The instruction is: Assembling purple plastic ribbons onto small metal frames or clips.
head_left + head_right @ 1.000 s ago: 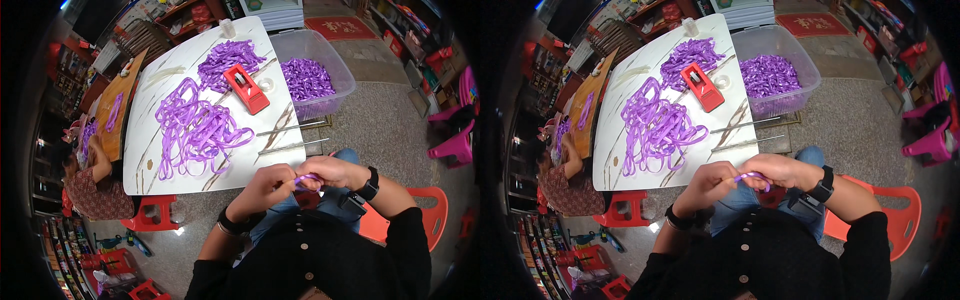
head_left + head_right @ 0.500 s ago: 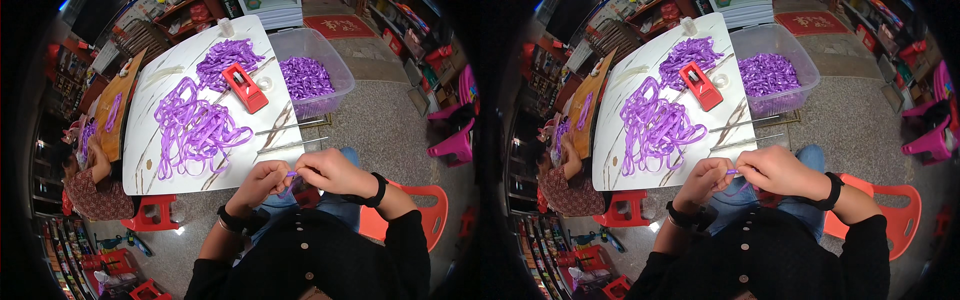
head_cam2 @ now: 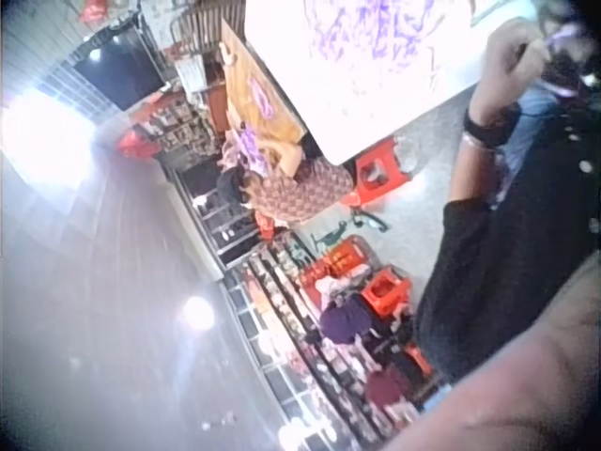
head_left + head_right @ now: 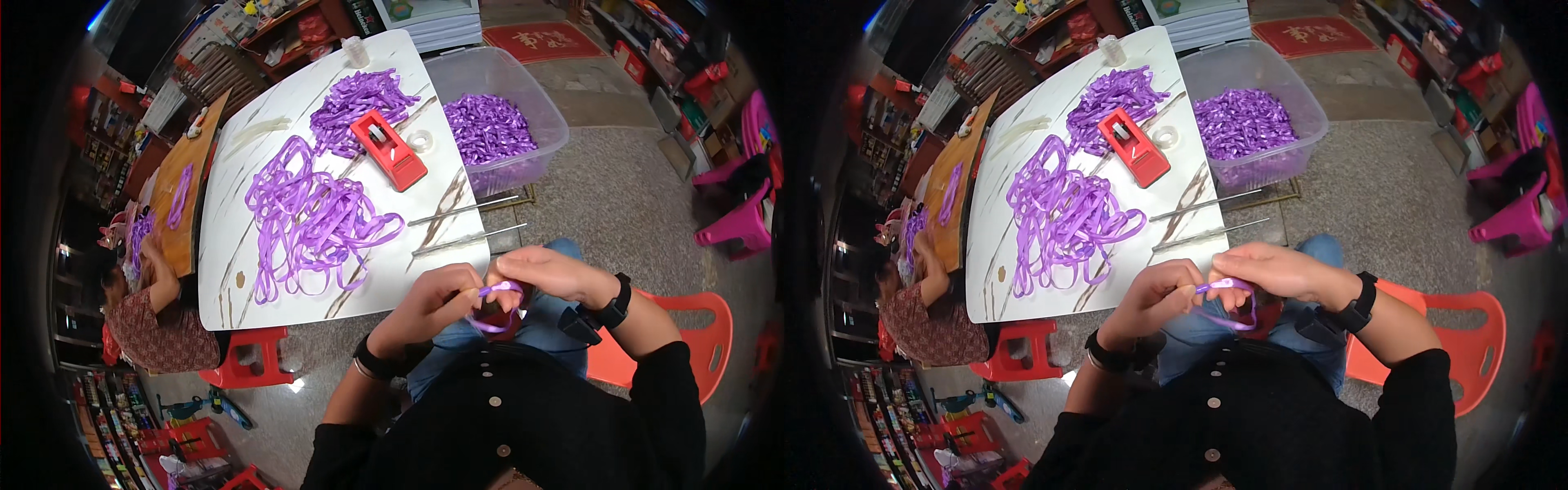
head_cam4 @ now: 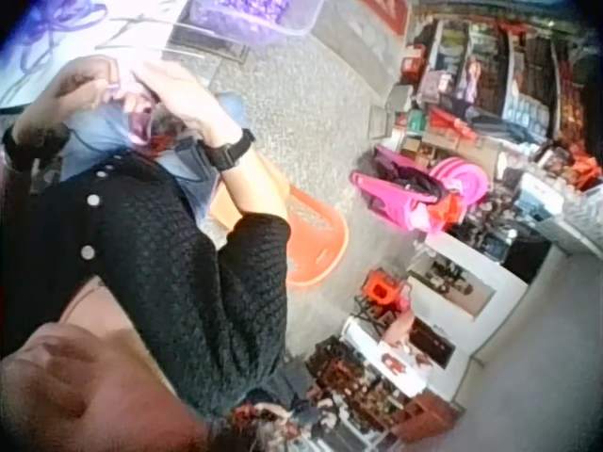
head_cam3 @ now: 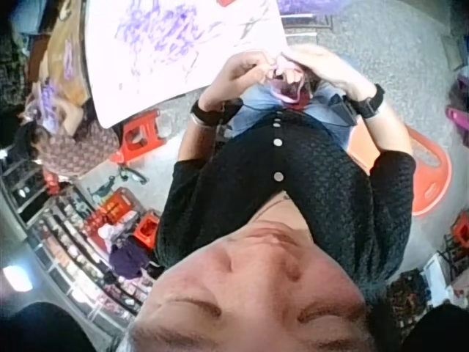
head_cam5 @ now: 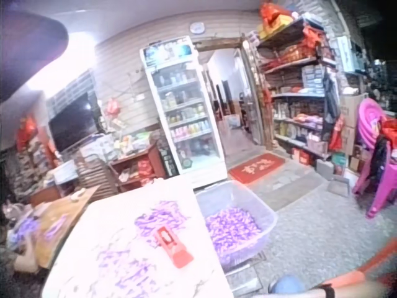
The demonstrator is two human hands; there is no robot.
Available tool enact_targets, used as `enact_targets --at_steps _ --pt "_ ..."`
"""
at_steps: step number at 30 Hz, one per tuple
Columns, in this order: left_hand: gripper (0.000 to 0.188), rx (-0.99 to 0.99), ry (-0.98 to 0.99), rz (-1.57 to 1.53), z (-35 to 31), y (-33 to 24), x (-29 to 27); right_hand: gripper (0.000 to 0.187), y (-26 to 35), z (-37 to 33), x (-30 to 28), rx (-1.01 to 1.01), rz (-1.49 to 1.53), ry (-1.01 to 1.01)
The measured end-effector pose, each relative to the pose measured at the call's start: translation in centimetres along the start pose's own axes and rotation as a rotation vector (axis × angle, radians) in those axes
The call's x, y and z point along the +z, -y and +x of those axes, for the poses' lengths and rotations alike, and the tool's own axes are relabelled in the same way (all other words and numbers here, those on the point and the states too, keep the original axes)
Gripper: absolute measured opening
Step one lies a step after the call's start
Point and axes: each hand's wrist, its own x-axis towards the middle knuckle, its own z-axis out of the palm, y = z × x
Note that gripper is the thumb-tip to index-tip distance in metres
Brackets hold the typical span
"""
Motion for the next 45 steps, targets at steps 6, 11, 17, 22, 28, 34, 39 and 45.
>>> enact_targets --at_steps 6,11,17,22,28,34,39,45 --pt "0.019 -0.141 0.032 -0.203 0.7 -0.8 0.2 0.023 1.0 -1.0 0.5 -0.075 -0.197 0.001" --pt "0.019 -0.141 0.124 -0.373 1.8 -0.2 0.7 0.017 -0.1 -1.7 0.1 -0.138 0.014 0.024" --pt "0.017 -0.167 0.057 -0.045 5.4 4.7 -0.3 0.020 -1.2 -4.4 -3.3 -0.148 -0.111 -0.444" --pt "0.019 -0.127 -0.348 0.221 7.8 6.5 -3.3 0.018 -2.1 -4.4 -6.7 -0.307 -0.210 -0.793" --pt "0.018 -0.096 -0.408 0.347 9.8 9.5 -3.3 0.014 -6.4 1.1 -10.5 -0.458 -0.243 -0.753" --pt "0.021 -0.139 -0.340 0.432 10.6 9.9 -3.9 0.015 -9.0 4.6 -10.6 -0.436 -0.160 -0.621" --pt "0.021 -0.300 -0.330 0.550 11.5 8.9 -3.6 0.016 -9.9 5.6 -9.7 -0.456 -0.042 -0.641" --pt "0.020 -0.328 -0.365 0.618 12.0 8.6 -3.4 0.016 -10.5 6.0 -8.8 -0.471 -0.011 -0.698"
